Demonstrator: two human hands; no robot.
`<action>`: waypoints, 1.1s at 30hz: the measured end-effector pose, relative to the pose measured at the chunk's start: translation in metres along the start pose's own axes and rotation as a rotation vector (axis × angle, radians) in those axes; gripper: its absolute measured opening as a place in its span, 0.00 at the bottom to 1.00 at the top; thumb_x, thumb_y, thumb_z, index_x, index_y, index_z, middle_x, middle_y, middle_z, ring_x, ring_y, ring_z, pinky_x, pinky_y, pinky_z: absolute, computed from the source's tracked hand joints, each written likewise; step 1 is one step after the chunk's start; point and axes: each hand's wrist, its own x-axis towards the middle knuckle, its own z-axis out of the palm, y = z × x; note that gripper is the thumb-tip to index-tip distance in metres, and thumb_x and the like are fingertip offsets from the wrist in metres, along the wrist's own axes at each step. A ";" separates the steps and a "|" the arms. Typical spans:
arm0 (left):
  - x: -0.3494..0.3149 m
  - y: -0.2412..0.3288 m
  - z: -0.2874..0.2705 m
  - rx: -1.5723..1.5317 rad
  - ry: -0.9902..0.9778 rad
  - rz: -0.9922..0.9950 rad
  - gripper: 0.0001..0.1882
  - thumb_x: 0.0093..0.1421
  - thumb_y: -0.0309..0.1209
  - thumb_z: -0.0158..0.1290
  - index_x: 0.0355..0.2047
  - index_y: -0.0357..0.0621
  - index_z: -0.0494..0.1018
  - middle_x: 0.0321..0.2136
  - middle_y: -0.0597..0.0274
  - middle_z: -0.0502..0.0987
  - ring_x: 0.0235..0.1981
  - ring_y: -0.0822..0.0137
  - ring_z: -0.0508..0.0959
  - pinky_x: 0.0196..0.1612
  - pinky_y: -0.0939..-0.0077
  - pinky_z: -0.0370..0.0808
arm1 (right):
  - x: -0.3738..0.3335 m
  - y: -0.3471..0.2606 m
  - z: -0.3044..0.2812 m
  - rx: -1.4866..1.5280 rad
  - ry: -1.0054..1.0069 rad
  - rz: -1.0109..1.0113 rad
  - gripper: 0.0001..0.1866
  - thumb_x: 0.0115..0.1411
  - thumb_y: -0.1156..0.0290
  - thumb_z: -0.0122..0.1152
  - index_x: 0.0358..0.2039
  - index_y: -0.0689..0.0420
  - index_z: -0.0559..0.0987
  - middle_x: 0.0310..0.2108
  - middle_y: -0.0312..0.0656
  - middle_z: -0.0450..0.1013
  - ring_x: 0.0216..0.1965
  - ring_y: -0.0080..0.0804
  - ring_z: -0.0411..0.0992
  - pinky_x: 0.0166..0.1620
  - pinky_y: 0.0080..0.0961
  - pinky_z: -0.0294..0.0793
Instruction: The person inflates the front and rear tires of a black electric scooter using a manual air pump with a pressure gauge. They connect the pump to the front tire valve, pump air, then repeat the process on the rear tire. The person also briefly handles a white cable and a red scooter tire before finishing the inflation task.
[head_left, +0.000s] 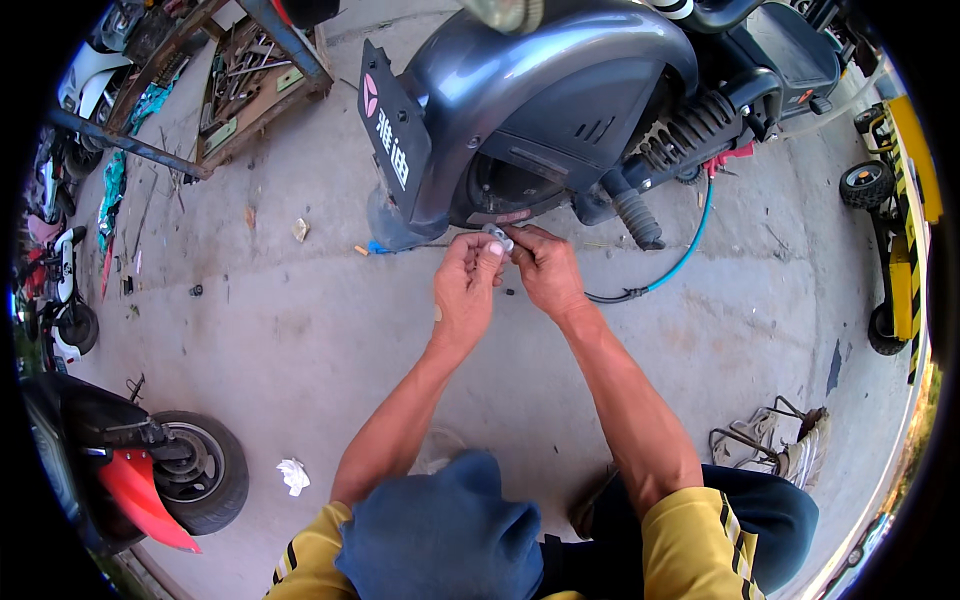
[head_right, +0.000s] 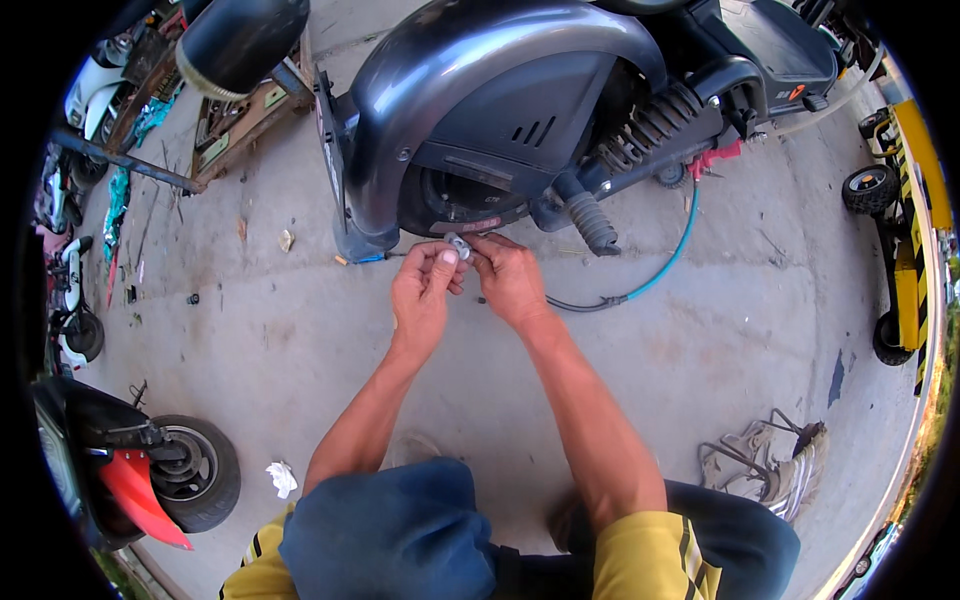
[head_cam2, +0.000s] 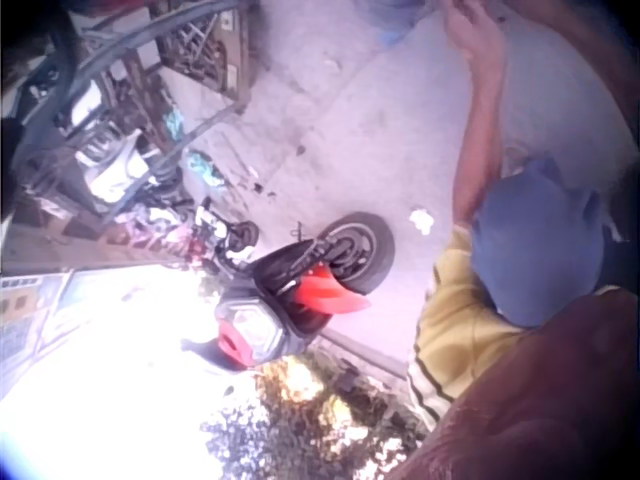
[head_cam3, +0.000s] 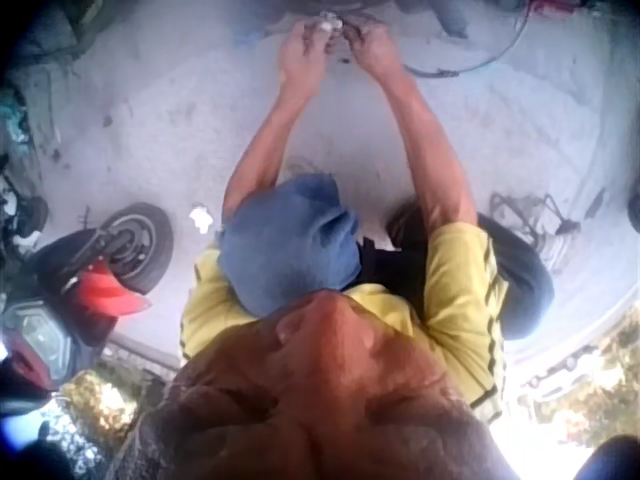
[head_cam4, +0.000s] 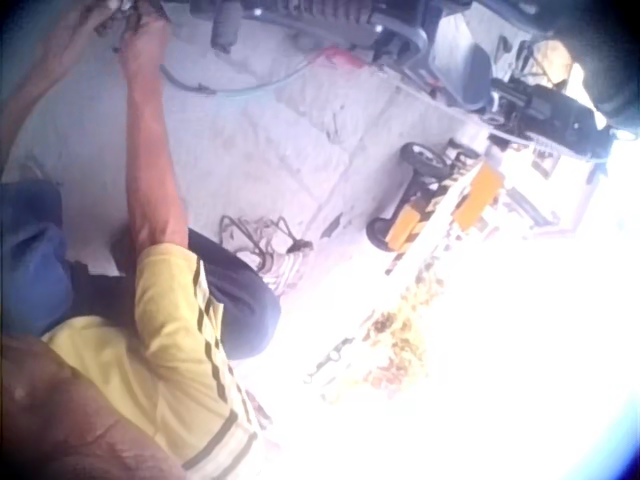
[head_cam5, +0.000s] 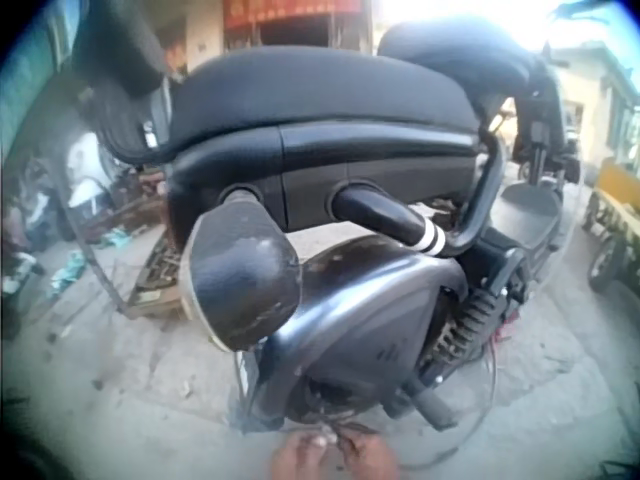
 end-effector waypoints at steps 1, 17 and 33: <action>0.005 -0.001 -0.001 -0.089 0.002 -0.059 0.11 0.70 0.34 0.56 0.41 0.37 0.74 0.32 0.59 0.80 0.30 0.71 0.78 0.33 0.76 0.76 | 0.003 -0.002 0.002 -0.058 0.036 -0.030 0.13 0.60 0.76 0.62 0.46 0.59 0.82 0.39 0.48 0.80 0.40 0.49 0.79 0.43 0.38 0.78; 0.033 -0.007 0.011 -0.280 0.172 -0.343 0.11 0.65 0.36 0.62 0.34 0.40 0.79 0.26 0.68 0.78 0.28 0.76 0.74 0.31 0.79 0.73 | 0.020 0.003 0.004 -0.171 0.158 -0.253 0.16 0.58 0.77 0.64 0.48 0.58 0.82 0.39 0.47 0.78 0.40 0.50 0.77 0.42 0.40 0.77; 0.040 -0.018 0.012 -0.280 0.247 -0.273 0.08 0.65 0.31 0.61 0.38 0.39 0.81 0.31 0.66 0.79 0.30 0.77 0.73 0.31 0.81 0.68 | 0.026 -0.011 -0.029 -0.099 -0.299 -0.153 0.34 0.58 0.55 0.65 0.58 0.65 0.71 0.53 0.60 0.72 0.55 0.57 0.71 0.61 0.44 0.70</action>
